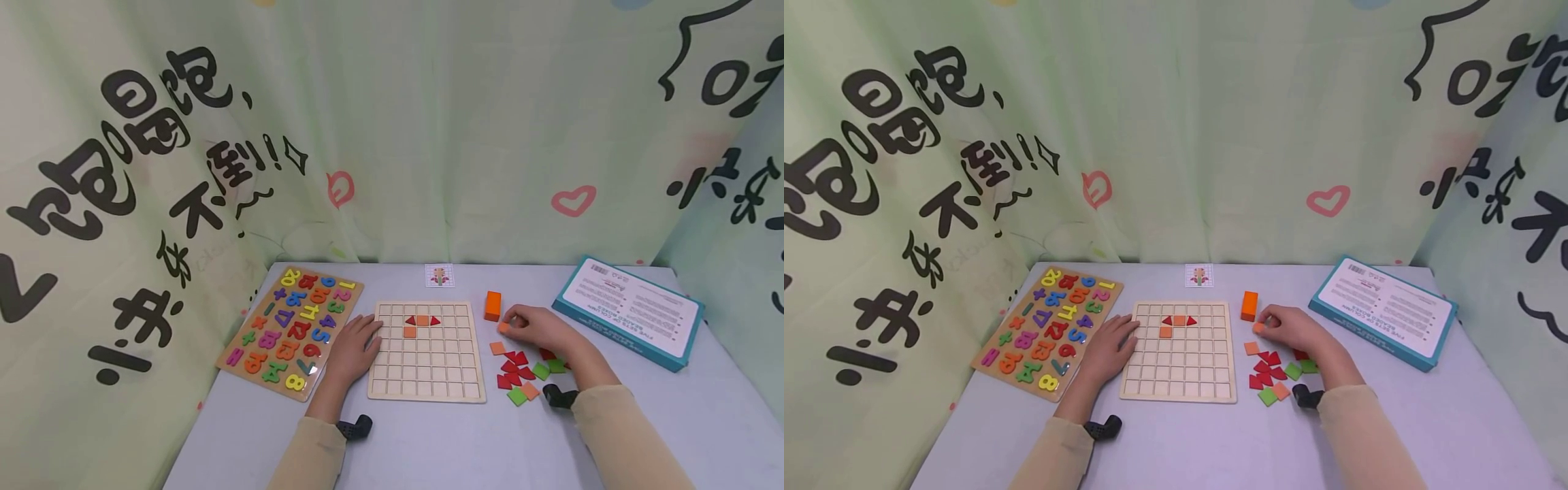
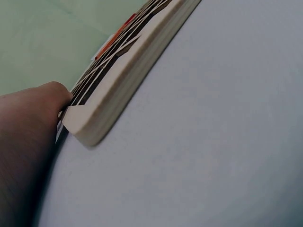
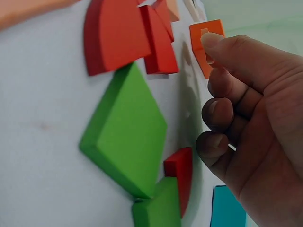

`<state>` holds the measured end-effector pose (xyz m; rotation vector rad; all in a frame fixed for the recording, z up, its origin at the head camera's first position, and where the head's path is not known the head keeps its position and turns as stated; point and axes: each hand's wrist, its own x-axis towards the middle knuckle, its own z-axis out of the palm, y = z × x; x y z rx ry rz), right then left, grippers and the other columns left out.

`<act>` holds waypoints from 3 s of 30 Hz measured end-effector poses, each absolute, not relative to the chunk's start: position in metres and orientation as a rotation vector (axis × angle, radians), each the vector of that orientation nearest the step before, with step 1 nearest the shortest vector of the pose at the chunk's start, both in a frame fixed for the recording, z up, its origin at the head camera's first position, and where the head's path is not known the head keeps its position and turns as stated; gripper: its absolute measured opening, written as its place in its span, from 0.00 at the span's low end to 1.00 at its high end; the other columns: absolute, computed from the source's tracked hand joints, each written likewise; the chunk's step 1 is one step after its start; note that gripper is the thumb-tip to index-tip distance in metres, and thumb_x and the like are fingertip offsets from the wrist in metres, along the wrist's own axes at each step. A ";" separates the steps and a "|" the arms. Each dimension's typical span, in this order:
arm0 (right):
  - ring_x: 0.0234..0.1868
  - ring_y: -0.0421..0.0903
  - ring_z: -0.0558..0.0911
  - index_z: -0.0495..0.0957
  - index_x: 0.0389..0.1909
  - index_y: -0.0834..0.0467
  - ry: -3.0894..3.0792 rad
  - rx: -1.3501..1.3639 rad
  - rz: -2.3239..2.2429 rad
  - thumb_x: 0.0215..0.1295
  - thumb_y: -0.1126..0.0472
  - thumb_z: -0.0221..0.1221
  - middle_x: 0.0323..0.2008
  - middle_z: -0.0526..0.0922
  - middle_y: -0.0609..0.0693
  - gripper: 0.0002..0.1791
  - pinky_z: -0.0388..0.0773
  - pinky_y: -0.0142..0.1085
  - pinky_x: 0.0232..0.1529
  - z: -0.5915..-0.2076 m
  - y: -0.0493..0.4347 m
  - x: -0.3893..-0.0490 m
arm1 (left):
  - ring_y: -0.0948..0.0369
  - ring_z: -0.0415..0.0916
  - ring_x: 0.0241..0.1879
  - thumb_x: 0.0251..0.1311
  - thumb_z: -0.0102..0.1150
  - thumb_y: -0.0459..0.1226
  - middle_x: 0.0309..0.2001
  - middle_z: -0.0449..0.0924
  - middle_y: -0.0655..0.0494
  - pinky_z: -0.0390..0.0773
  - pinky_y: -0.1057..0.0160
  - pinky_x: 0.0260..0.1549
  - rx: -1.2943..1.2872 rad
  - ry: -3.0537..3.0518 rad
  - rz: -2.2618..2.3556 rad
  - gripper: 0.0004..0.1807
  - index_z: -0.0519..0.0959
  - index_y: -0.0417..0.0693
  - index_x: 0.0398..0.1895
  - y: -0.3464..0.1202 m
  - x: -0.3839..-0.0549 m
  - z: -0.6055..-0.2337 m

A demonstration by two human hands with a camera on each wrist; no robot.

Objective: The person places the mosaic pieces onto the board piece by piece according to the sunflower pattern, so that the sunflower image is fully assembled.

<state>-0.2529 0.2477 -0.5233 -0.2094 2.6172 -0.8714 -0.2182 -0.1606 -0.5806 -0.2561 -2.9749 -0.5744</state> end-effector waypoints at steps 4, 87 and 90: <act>0.37 0.46 0.75 0.77 0.49 0.49 2.649 -0.252 -0.844 0.64 0.47 0.64 0.31 0.76 0.50 0.17 0.75 0.34 0.31 -0.516 0.247 -0.251 | 0.55 0.57 0.76 0.70 0.48 0.53 0.73 0.66 0.60 0.61 0.48 0.73 -0.264 -2.968 -0.572 0.25 0.72 0.63 0.68 -0.161 -0.219 -0.581; 0.30 0.43 0.73 0.78 0.43 0.45 2.768 -0.467 -0.772 0.64 0.49 0.64 0.25 0.74 0.44 0.10 0.67 0.34 0.31 -0.536 0.091 -0.256 | 0.55 0.57 0.76 0.70 0.49 0.54 0.72 0.67 0.61 0.62 0.47 0.73 -0.270 -2.964 -0.591 0.25 0.72 0.64 0.68 -0.162 -0.219 -0.581; 0.31 0.43 0.73 0.78 0.44 0.45 2.760 -0.441 -0.795 0.64 0.49 0.64 0.26 0.74 0.45 0.10 0.67 0.34 0.31 -0.535 0.091 -0.254 | 0.55 0.56 0.76 0.70 0.49 0.54 0.73 0.66 0.61 0.61 0.48 0.73 -0.268 -2.969 -0.595 0.25 0.72 0.64 0.68 -0.162 -0.219 -0.581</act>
